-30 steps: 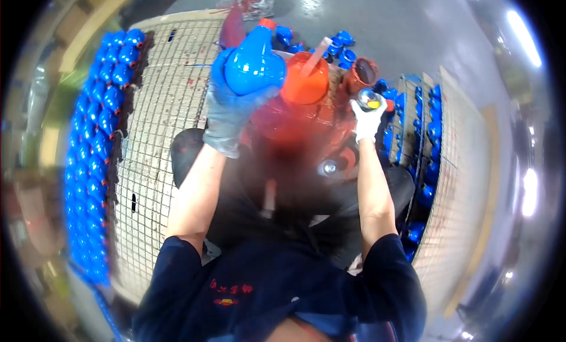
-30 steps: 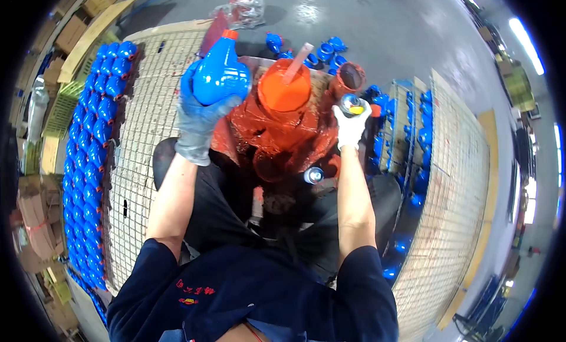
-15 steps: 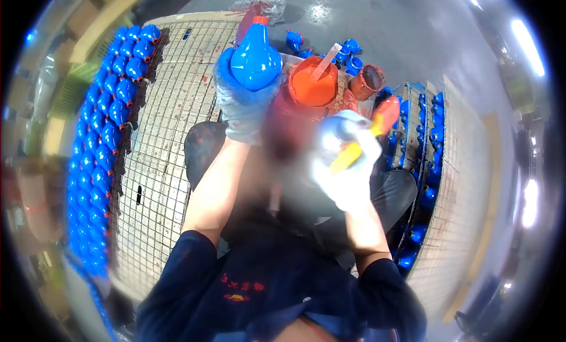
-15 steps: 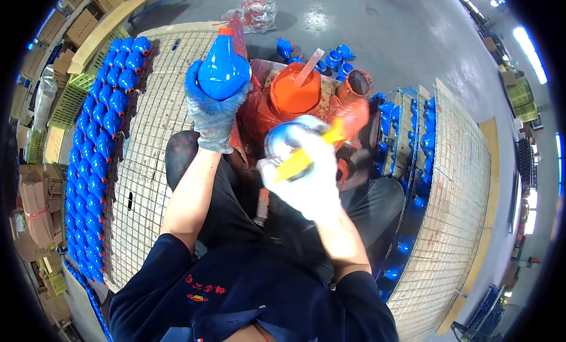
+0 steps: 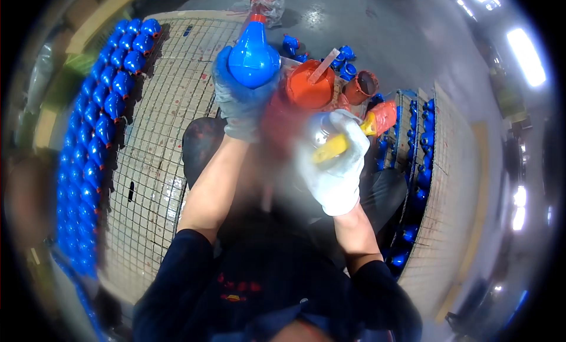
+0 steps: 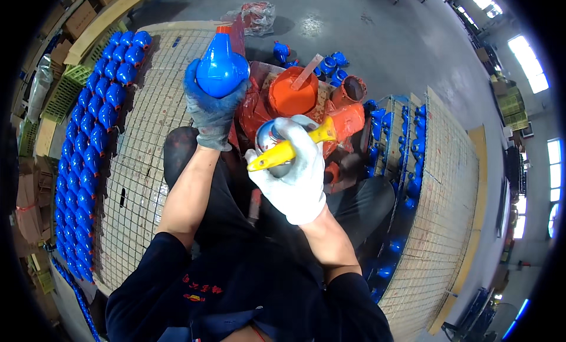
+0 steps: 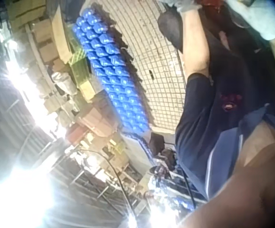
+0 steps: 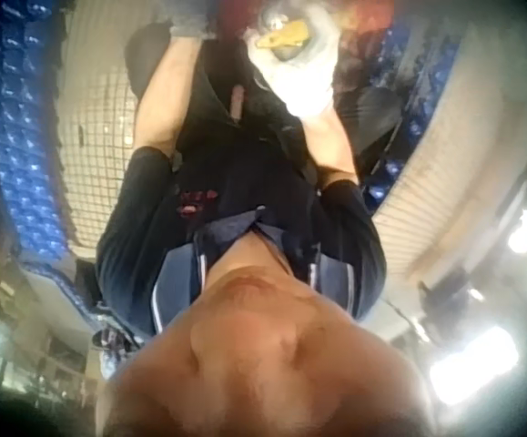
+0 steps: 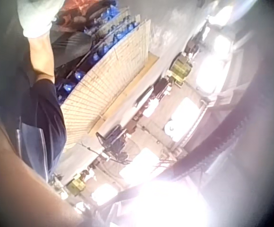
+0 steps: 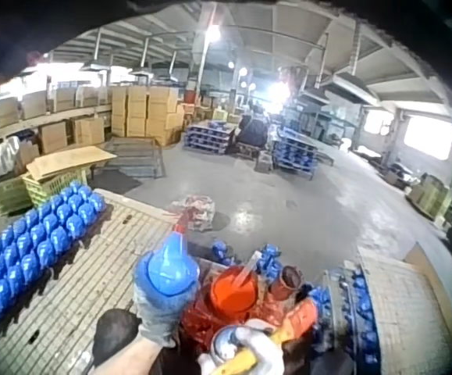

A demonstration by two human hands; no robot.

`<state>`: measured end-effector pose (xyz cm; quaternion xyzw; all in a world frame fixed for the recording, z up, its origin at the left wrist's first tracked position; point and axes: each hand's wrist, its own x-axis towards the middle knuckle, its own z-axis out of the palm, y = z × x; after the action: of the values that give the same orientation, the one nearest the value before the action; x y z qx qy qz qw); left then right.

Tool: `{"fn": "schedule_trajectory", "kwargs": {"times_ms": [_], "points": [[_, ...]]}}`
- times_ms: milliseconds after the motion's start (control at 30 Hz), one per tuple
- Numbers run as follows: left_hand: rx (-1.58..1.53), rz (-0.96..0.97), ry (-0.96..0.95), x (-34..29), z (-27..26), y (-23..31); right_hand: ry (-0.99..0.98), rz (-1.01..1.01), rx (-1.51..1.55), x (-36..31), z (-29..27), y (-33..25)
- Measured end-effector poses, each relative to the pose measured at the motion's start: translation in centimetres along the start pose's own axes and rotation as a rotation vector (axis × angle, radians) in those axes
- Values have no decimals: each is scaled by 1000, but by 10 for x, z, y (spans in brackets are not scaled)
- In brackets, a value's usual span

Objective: The person paints blue plastic parts by holding each piece and applying red paint with a brush, then placing the finished parts onto a wire rack.

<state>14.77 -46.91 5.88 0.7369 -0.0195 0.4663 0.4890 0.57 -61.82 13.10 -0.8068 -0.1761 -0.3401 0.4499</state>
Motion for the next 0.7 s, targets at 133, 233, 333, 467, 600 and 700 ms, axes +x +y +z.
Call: {"fn": "schedule_trajectory", "kwargs": {"times_ms": [133,233,333,467,600,700], "points": [[43,-19,-1,2,-1,2,-100,-88,-6,15,7,-6],[74,100,25,3,-4,-3,-76,-12,107,13,6,-8],[118,129,6,3,-4,-1,45,-108,-55,12,0,-1],[33,13,2,1,0,3,-20,-50,27,11,-3,-3],[64,61,-5,2,-2,4,-176,-43,-1,18,1,-4],[58,85,-23,1,-3,6,-53,-41,37,13,2,5]]}}
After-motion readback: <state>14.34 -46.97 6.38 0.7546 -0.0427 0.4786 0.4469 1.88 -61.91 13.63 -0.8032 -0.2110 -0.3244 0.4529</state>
